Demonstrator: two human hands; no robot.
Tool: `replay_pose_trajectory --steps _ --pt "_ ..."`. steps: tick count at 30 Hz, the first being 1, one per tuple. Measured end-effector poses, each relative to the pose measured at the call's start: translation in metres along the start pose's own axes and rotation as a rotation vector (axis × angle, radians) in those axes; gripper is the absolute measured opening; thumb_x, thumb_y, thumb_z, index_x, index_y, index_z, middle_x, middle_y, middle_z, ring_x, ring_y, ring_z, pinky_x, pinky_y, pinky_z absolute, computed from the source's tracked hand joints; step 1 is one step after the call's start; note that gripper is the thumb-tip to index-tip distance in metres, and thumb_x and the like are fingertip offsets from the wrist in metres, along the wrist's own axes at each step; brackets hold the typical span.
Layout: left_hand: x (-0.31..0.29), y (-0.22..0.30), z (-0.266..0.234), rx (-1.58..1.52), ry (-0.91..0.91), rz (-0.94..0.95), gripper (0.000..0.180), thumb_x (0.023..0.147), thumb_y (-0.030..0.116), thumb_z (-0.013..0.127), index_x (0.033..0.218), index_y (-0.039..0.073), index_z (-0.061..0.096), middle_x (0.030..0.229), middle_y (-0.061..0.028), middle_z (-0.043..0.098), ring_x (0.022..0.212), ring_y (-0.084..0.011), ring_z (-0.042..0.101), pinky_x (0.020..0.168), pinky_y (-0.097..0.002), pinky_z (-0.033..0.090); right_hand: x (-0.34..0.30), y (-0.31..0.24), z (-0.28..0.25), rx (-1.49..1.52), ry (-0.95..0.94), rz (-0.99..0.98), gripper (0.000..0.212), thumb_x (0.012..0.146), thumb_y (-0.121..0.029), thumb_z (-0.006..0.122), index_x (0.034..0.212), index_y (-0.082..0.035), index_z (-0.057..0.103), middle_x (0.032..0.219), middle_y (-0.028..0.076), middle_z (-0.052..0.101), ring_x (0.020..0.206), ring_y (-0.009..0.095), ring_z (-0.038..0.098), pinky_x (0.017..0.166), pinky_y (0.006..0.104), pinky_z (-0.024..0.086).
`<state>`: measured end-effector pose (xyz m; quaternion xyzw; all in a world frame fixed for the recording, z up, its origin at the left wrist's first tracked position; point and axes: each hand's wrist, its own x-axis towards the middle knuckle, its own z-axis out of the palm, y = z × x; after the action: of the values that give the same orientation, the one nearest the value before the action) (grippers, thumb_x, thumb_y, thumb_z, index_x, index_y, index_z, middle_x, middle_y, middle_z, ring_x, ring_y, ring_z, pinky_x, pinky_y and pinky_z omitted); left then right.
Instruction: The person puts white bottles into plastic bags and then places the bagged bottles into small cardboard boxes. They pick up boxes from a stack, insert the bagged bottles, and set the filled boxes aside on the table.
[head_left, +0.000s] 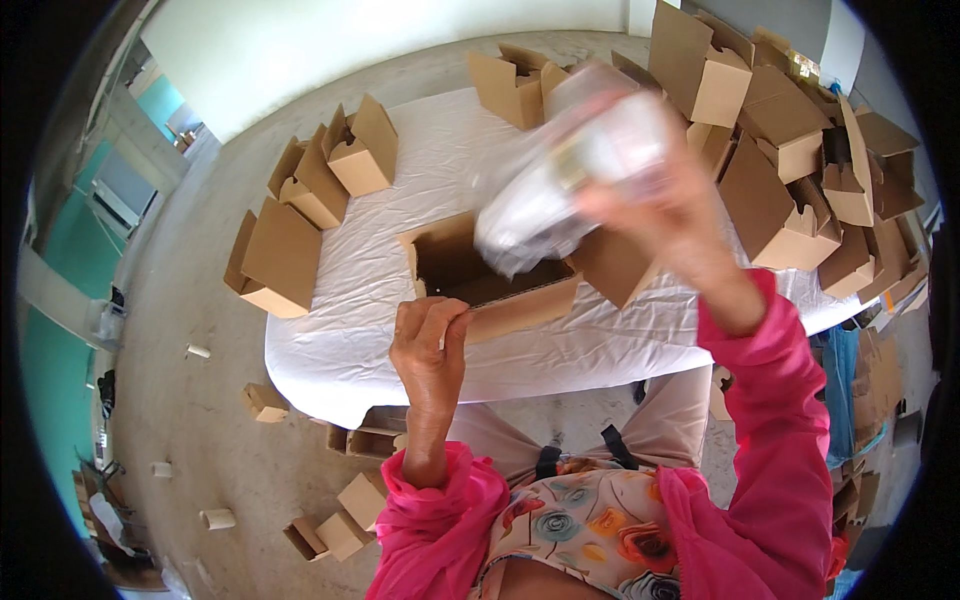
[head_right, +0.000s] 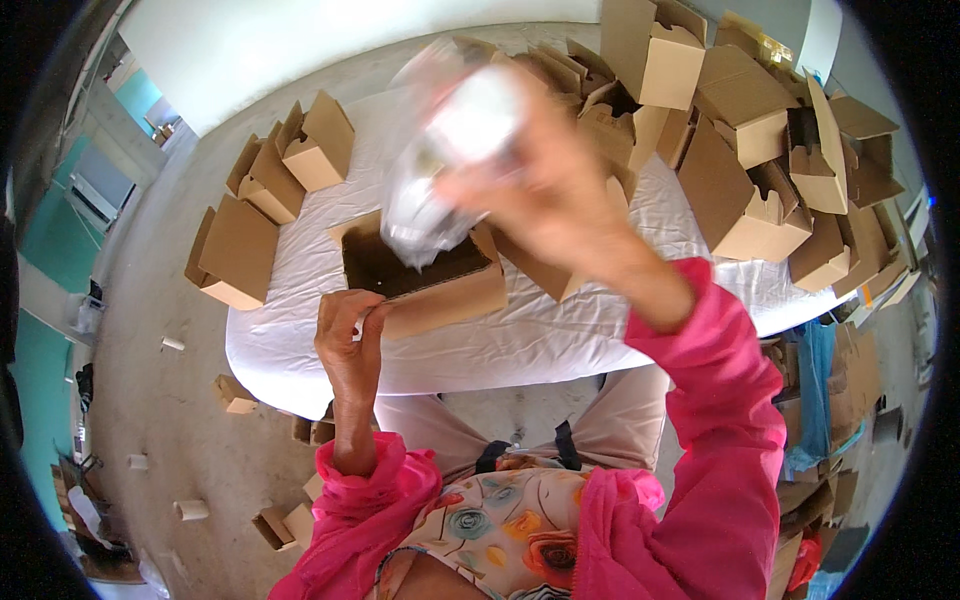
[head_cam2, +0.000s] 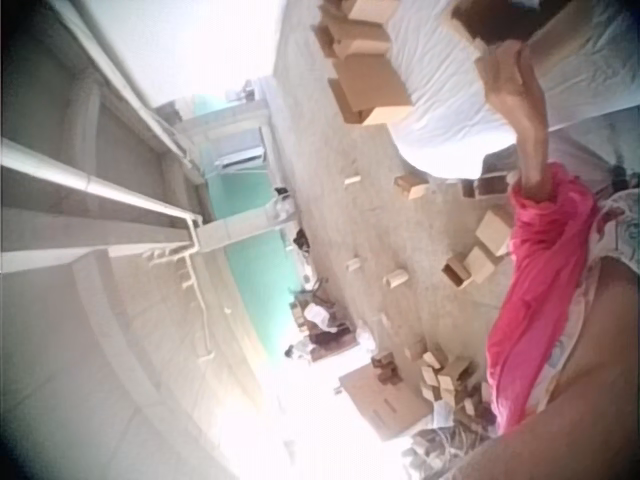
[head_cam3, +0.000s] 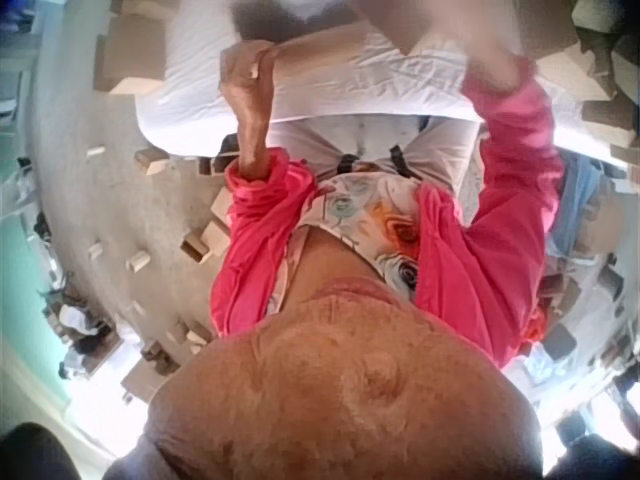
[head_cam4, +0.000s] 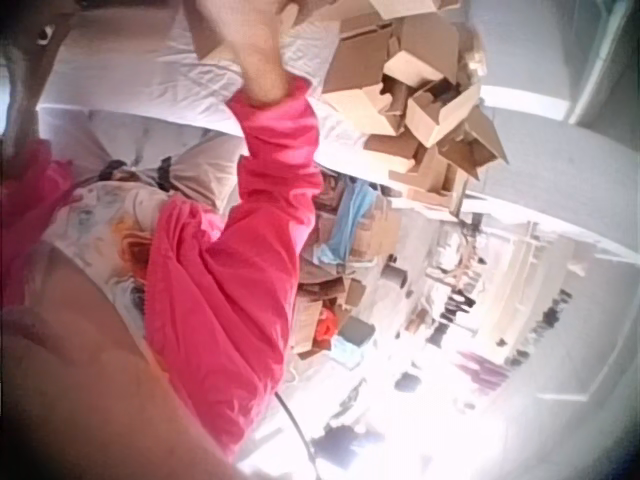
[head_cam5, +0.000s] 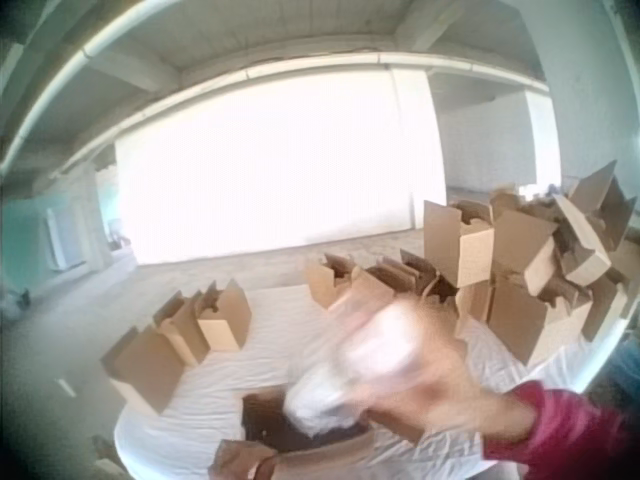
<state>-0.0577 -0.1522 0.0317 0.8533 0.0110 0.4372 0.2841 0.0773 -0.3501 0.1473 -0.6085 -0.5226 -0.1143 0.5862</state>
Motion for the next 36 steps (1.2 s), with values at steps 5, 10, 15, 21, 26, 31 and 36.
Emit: replay_pose_trajectory --steps 5,10,15,21,26,31,36 --pt "-0.003 0.008 -0.013 0.105 -0.015 0.031 0.018 0.067 -0.001 0.071 0.081 0.008 0.063 0.078 -0.0051 0.06 0.073 -0.0256 0.055 0.061 -0.0349 0.046 0.009 0.044 0.076 -0.427 -0.611 0.097 0.044 0.075 -0.013 0.067 0.115 -0.007 0.047 0.091 0.014 0.062 0.085 0.034 0.061 0.071 0.0428 0.049" --pt "-0.006 0.01 -0.007 0.053 -0.011 0.063 0.017 0.067 0.0 0.072 0.081 0.007 0.063 0.078 -0.0066 0.059 0.074 -0.0267 0.055 0.062 -0.0352 0.046 -0.003 0.079 0.12 -0.61 -1.136 0.32 0.035 0.078 -0.014 0.062 0.111 -0.006 0.054 0.101 0.019 0.062 0.099 0.036 0.059 0.079 0.046 0.047" --pt "-0.018 0.003 -0.012 0.057 0.023 -0.106 0.022 0.065 -0.001 0.076 0.082 0.007 0.064 0.106 -0.0091 0.055 0.089 -0.0241 0.052 0.074 -0.0358 0.043 -0.005 0.076 0.103 -0.285 -0.76 0.149 0.034 0.08 -0.015 0.062 0.112 -0.006 0.056 0.107 0.019 0.061 0.098 0.038 0.059 0.081 0.0459 0.047" --pt "-0.023 -0.014 -0.003 -0.145 0.07 -0.11 0.028 0.069 0.0 0.076 0.091 0.007 0.06 0.117 -0.0132 0.053 0.112 -0.0309 0.051 0.09 -0.0374 0.044 -0.076 0.015 0.031 -0.131 0.109 0.288 0.037 0.081 -0.012 0.066 0.115 -0.004 0.053 0.112 0.019 0.056 0.099 0.036 0.057 0.084 0.0381 0.048" --pt "-0.023 -0.022 -0.001 -0.193 0.048 -0.126 0.025 0.071 -0.007 0.071 0.087 0.004 0.056 0.104 -0.014 0.063 0.097 -0.0288 0.062 0.082 -0.0356 0.049 -0.101 -0.005 0.052 -0.389 -0.031 0.119 0.053 0.079 -0.011 0.068 0.126 0.0 0.047 0.129 0.02 0.045 0.114 0.038 0.049 0.093 0.0398 0.045" --pt "-0.031 -0.018 -0.021 -0.191 0.094 -0.225 0.021 0.073 -0.007 0.07 0.083 0.002 0.054 0.094 -0.0128 0.066 0.088 -0.0228 0.063 0.076 -0.0305 0.05 -0.102 -0.015 0.079 -0.409 0.07 0.233 0.059 0.078 -0.01 0.069 0.13 0.001 0.043 0.132 0.023 0.041 0.117 0.042 0.046 0.096 0.0424 0.042" --pt "-0.042 -0.024 -0.036 -0.213 -0.028 -0.32 0.022 0.073 -0.004 0.071 0.089 0.002 0.056 0.089 -0.0108 0.063 0.08 -0.0184 0.06 0.072 -0.0291 0.05 -0.102 0.058 0.084 -0.183 -0.063 0.168 0.06 0.076 -0.014 0.072 0.127 -0.003 0.043 0.125 0.021 0.047 0.11 0.036 0.051 0.089 0.0389 0.044"
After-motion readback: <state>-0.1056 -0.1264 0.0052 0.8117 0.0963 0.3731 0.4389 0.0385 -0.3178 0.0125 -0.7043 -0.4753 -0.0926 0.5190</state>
